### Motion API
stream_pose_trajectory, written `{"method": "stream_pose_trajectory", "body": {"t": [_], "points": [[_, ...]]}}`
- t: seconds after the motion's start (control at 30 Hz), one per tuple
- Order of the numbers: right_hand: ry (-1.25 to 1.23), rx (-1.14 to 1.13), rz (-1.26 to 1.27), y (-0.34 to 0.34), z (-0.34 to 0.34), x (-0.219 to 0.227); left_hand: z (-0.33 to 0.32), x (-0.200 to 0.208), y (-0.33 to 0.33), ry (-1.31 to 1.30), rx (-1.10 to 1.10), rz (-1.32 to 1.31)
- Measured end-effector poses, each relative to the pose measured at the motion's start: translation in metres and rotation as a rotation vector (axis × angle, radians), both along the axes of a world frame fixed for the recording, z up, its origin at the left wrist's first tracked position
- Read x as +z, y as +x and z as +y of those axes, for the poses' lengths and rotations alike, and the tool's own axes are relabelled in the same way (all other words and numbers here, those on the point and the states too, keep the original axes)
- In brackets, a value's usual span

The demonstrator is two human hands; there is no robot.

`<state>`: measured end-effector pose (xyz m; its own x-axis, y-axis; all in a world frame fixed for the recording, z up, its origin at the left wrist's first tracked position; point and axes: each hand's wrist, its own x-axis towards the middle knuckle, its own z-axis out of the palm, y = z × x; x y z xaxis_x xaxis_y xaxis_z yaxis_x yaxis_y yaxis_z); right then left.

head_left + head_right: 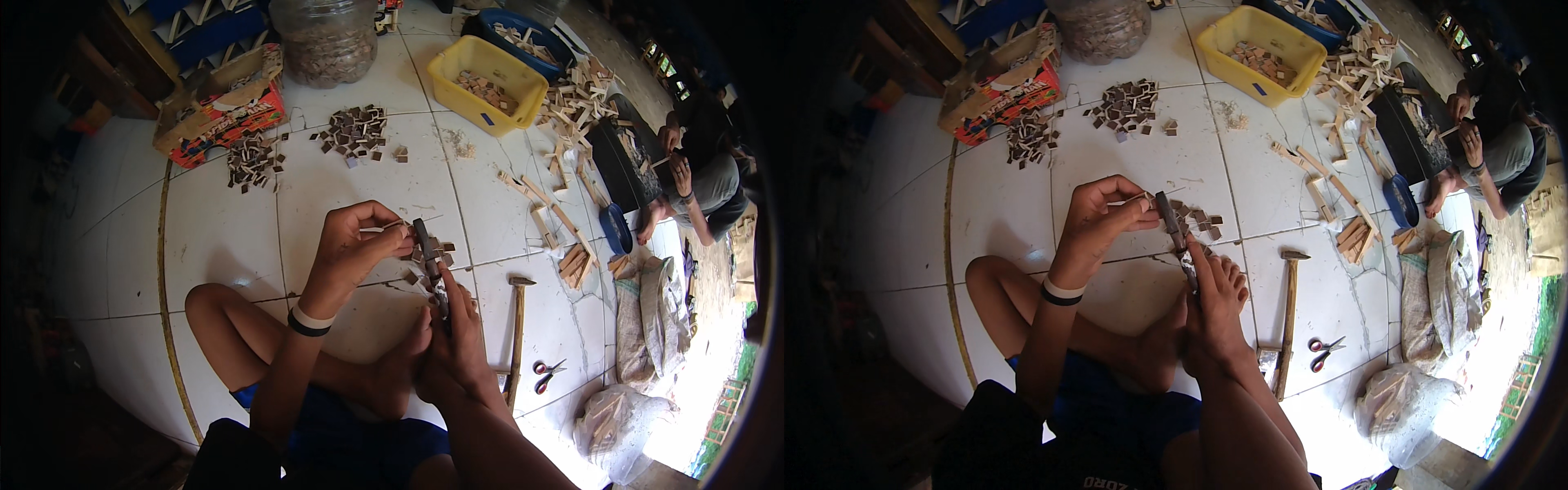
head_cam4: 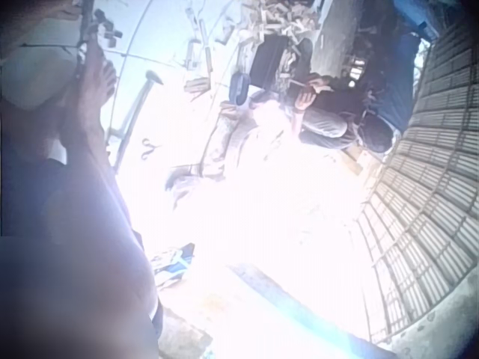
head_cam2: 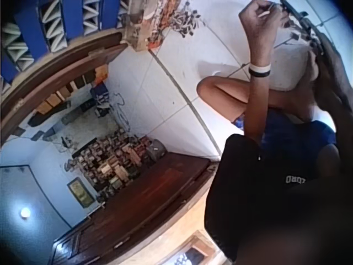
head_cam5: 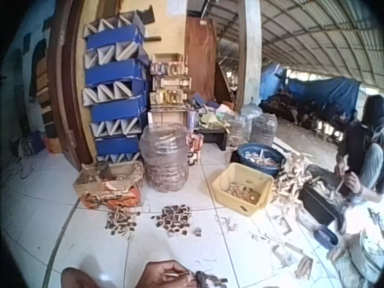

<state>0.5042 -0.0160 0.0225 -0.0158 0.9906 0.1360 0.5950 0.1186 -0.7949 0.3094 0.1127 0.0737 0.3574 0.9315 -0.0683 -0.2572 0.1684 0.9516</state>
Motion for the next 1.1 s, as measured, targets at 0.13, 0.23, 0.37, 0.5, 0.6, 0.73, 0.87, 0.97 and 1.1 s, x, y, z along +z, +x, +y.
{"method": "stream_pose_trajectory", "body": {"t": [0.13,0.23,0.37,0.5,0.6,0.73,0.87,0.97,1.1], "points": [[0.001,-0.008,-0.014,-0.001,-0.001,0.001,0.000,0.001,0.000,0.013,-0.001,0.025],[0.005,-0.005,-0.006,-0.001,-0.001,0.001,0.001,0.002,-0.001,0.008,-0.003,0.021],[-0.006,0.000,-0.016,-0.001,-0.001,0.002,0.000,0.005,-0.002,-0.003,-0.001,0.042],[0.016,0.010,-0.008,0.000,0.000,0.004,0.000,0.007,-0.001,0.003,-0.006,0.029],[-0.002,0.015,-0.010,0.001,-0.002,0.003,0.000,0.006,0.001,-0.023,-0.013,0.050],[-0.058,0.031,0.003,0.002,-0.006,0.001,-0.017,-0.006,0.011,0.159,0.146,-0.077],[-0.056,0.096,-0.124,0.001,-0.005,0.001,-0.026,-0.028,0.016,0.283,0.231,-0.211],[-0.190,0.206,0.000,0.003,-0.003,0.009,-0.026,-0.042,0.020,0.342,0.375,-0.255],[-0.107,0.157,-0.142,-0.009,0.000,0.024,-0.029,-0.047,0.016,0.354,0.483,-0.167]]}}
